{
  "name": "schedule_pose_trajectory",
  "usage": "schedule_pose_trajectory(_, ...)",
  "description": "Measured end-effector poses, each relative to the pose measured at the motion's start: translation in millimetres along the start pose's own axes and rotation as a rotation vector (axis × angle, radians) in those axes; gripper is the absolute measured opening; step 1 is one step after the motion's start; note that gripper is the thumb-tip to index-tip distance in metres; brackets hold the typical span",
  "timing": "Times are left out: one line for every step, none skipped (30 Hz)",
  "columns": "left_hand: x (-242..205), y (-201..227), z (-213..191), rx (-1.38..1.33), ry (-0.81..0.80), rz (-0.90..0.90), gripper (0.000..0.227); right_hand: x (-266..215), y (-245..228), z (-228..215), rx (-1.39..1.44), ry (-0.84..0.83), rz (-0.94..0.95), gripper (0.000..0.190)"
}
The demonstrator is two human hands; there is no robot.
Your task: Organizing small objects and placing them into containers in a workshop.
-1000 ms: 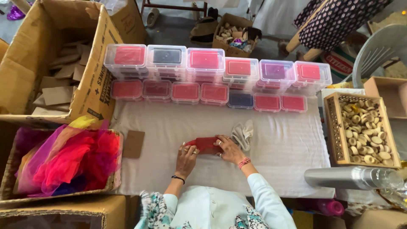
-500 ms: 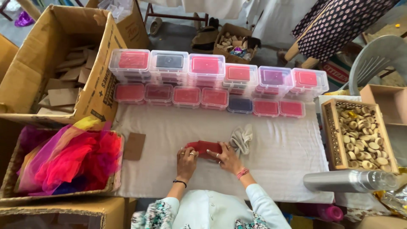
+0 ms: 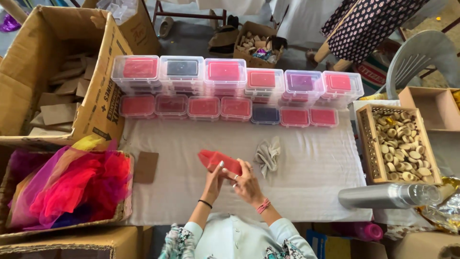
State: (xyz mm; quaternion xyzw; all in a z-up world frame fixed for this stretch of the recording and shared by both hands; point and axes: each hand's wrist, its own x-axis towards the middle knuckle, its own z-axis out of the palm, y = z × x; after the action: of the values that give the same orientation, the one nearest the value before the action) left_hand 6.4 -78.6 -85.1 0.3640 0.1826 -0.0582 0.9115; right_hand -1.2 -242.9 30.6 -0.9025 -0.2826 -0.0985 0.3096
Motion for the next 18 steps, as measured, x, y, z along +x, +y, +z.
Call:
schedule_pose_trajectory(-5.8, 12.7, 11.8, 0.001, -0.004, -0.003, 0.050, -0.8, -3.6, 0.9, -0.003, 0.003, 0.003, 0.061)
schedule_pose_trajectory(-11.9, 25.4, 24.0, 0.009, 0.069, 0.012, 0.048, -1.6, -7.4, 1.4, 0.006, 0.011, -0.009, 0.058)
schedule_pose_trajectory(-17.0, 39.9, 35.4, 0.019, 0.141, 0.029, 0.046, -0.8, -11.5, 3.0, 0.016, 0.022, -0.022, 0.055)
schedule_pose_trajectory(-13.9, 37.6, 30.9, 0.022, 0.137, 0.029, 0.046, 0.4, -12.4, 3.0, 0.014, 0.027, -0.021, 0.055)
schedule_pose_trajectory(-12.1, 34.3, 25.9, 0.020, 0.153, 0.038, 0.047, 0.3, -13.5, 3.1, 0.005, 0.017, -0.031, 0.055)
schedule_pose_trajectory(-10.0, 31.0, 20.7, 0.017, 0.169, 0.046, 0.048, 0.3, -14.5, 3.4, -0.005, 0.007, -0.042, 0.054)
schedule_pose_trajectory(-17.1, 42.3, 25.7, 0.017, 0.169, 0.043, 0.048, -0.5, -17.0, 1.7, -0.005, 0.006, -0.039, 0.054)
schedule_pose_trajectory(-24.2, 53.9, 30.3, -0.024, 0.167, 0.018, 0.048, -1.2, -19.9, 0.1, 0.004, -0.026, -0.035, 0.054)
schedule_pose_trajectory(-30.1, 66.5, 35.0, -0.067, 0.165, -0.004, 0.050, -0.2, -22.3, -1.2, 0.014, -0.058, -0.035, 0.053)
schedule_pose_trajectory(-25.7, 59.0, 27.6, -0.068, 0.165, -0.004, 0.050, -1.6, -21.2, 1.2, 0.014, -0.059, -0.036, 0.053)
schedule_pose_trajectory(-21.7, 52.5, 19.2, -0.079, 0.161, 0.016, 0.050, -2.5, -20.7, 4.4, 0.011, -0.056, -0.036, 0.054)
schedule_pose_trajectory(-17.6, 45.9, 10.7, -0.090, 0.157, 0.036, 0.051, -3.5, -20.2, 7.6, 0.009, -0.053, -0.036, 0.055)
schedule_pose_trajectory(-19.5, 49.2, 12.9, -0.090, 0.158, 0.038, 0.051, -4.4, -19.3, 10.2, 0.010, -0.054, -0.037, 0.055)
schedule_pose_trajectory(-21.3, 52.3, 15.1, -0.114, 0.186, 0.026, 0.048, -5.3, -18.1, 12.7, 0.002, -0.058, -0.033, 0.055)
schedule_pose_trajectory(-22.9, 54.5, 18.2, -0.138, 0.213, 0.012, 0.044, -6.9, -16.5, 14.4, -0.008, -0.064, -0.026, 0.055)
schedule_pose_trajectory(-20.9, 51.7, 16.9, -0.138, 0.213, 0.011, 0.044, -8.1, -15.5, 15.5, -0.009, -0.064, -0.026, 0.055)
schedule_pose_trajectory(-19.8, 49.5, 14.4, -0.039, 0.216, 0.077, 0.038, -9.5, -15.6, 17.4, 0.008, -0.079, -0.005, 0.054)
schedule_pose_trajectory(-18.8, 47.5, 12.0, 0.061, 0.219, 0.142, 0.033, -11.0, -15.9, 19.4, 0.024, -0.093, 0.015, 0.054)
